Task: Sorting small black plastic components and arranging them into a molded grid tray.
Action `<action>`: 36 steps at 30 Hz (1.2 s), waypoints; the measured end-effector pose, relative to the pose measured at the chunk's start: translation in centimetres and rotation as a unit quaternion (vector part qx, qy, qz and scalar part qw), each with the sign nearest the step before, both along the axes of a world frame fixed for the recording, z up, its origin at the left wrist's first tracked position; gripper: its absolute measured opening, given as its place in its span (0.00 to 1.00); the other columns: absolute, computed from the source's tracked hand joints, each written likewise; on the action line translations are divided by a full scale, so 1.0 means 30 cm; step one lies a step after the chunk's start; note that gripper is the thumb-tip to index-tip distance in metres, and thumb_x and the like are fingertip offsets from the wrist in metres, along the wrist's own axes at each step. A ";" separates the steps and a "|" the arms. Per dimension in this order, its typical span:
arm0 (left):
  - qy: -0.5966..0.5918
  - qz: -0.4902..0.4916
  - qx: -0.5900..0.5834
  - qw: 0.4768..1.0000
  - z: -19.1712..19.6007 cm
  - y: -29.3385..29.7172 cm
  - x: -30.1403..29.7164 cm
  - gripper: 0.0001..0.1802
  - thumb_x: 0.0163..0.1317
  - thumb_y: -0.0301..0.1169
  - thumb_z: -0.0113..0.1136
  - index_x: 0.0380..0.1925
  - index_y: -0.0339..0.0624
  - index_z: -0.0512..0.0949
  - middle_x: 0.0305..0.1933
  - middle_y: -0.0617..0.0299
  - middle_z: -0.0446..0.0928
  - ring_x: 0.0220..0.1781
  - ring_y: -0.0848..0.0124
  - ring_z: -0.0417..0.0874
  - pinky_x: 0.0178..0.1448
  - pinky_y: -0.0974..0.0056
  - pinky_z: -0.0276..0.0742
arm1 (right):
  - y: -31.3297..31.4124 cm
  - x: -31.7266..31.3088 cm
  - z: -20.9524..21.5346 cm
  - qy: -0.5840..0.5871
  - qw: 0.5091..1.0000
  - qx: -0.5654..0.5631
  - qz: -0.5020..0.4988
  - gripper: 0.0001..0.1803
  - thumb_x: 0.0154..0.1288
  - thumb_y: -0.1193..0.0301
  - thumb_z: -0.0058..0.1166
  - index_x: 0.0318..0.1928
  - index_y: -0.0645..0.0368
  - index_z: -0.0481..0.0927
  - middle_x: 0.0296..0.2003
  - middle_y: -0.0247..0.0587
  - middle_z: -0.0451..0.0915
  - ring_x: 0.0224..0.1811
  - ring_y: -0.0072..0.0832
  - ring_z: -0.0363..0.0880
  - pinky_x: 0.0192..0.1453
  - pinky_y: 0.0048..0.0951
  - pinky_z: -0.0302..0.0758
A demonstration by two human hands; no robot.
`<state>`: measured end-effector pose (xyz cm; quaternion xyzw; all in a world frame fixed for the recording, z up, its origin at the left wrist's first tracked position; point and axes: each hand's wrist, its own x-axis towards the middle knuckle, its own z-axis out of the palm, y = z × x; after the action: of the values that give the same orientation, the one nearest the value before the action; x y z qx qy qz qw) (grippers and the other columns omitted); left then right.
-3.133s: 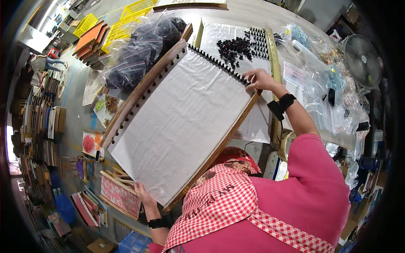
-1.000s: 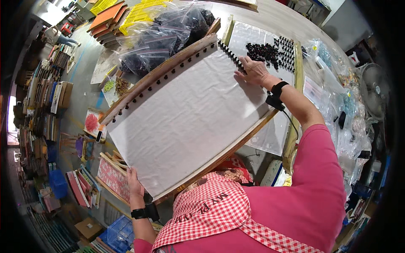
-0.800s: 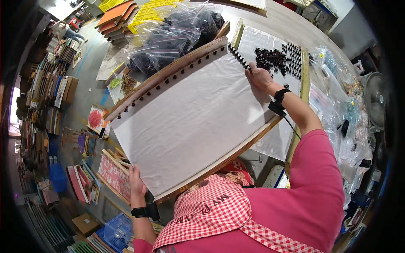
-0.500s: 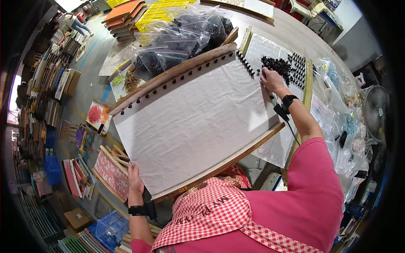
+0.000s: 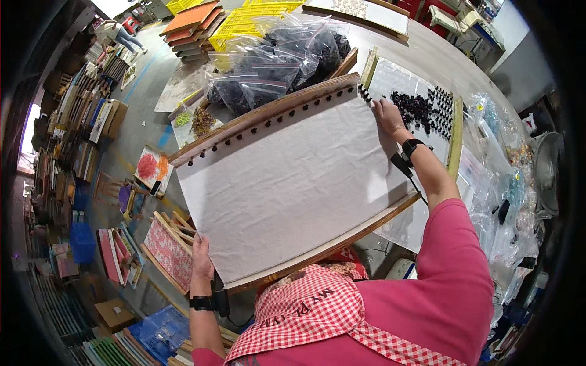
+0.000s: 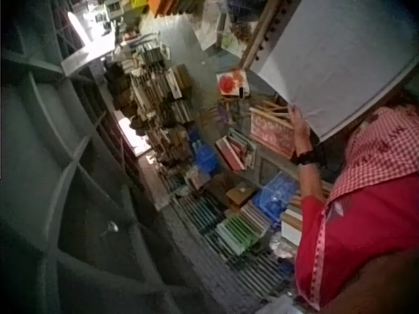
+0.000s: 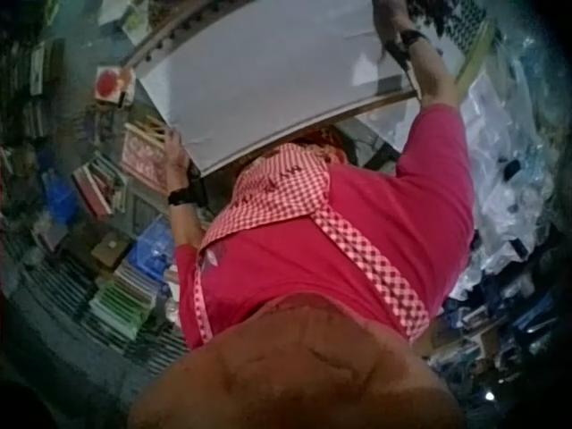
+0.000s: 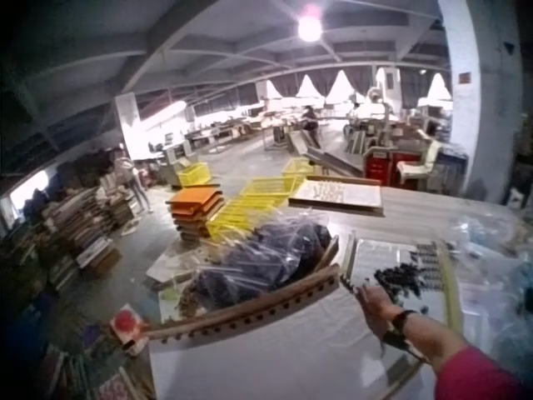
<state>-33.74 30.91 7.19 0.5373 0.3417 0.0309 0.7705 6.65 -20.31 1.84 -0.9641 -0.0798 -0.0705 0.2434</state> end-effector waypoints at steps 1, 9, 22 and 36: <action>-0.009 -0.004 0.002 1.000 0.003 0.000 -0.001 0.21 0.73 0.33 0.45 0.63 0.42 0.63 0.62 0.59 0.70 0.60 0.65 0.73 0.63 0.58 0.71 | -0.007 0.002 0.003 0.001 1.000 -0.002 -0.019 0.20 0.71 0.57 0.40 0.38 0.65 0.72 0.33 0.64 0.79 0.38 0.59 0.78 0.42 0.52 0.74; 0.000 -0.005 -0.005 1.000 0.019 0.004 0.017 0.21 0.73 0.33 0.45 0.64 0.42 0.62 0.61 0.59 0.71 0.59 0.66 0.74 0.62 0.59 0.72 | 0.056 -0.008 0.130 -0.028 0.990 -0.126 -0.061 0.24 0.65 0.51 0.43 0.50 0.56 0.73 0.42 0.56 0.78 0.44 0.50 0.80 0.47 0.48 0.76; 0.013 -0.009 0.002 1.000 0.005 0.011 0.013 0.20 0.73 0.34 0.45 0.62 0.41 0.63 0.61 0.59 0.71 0.60 0.66 0.73 0.64 0.59 0.69 | -0.005 0.154 -0.064 -0.038 0.996 -0.063 -0.045 0.18 0.71 0.55 0.38 0.44 0.57 0.70 0.32 0.60 0.80 0.38 0.56 0.79 0.42 0.54 0.74; 0.010 -0.016 0.032 0.999 -0.002 0.011 0.019 0.21 0.72 0.32 0.46 0.62 0.39 0.64 0.61 0.60 0.71 0.61 0.67 0.72 0.64 0.60 0.68 | -0.035 -0.113 0.192 0.092 0.991 -0.097 0.000 0.20 0.67 0.52 0.44 0.42 0.52 0.83 0.40 0.48 0.83 0.45 0.46 0.81 0.47 0.42 0.77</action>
<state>-33.17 31.23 7.12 0.5670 0.3397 0.0238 0.7500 3.25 -21.36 7.59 -0.9855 -0.0639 0.0265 0.1551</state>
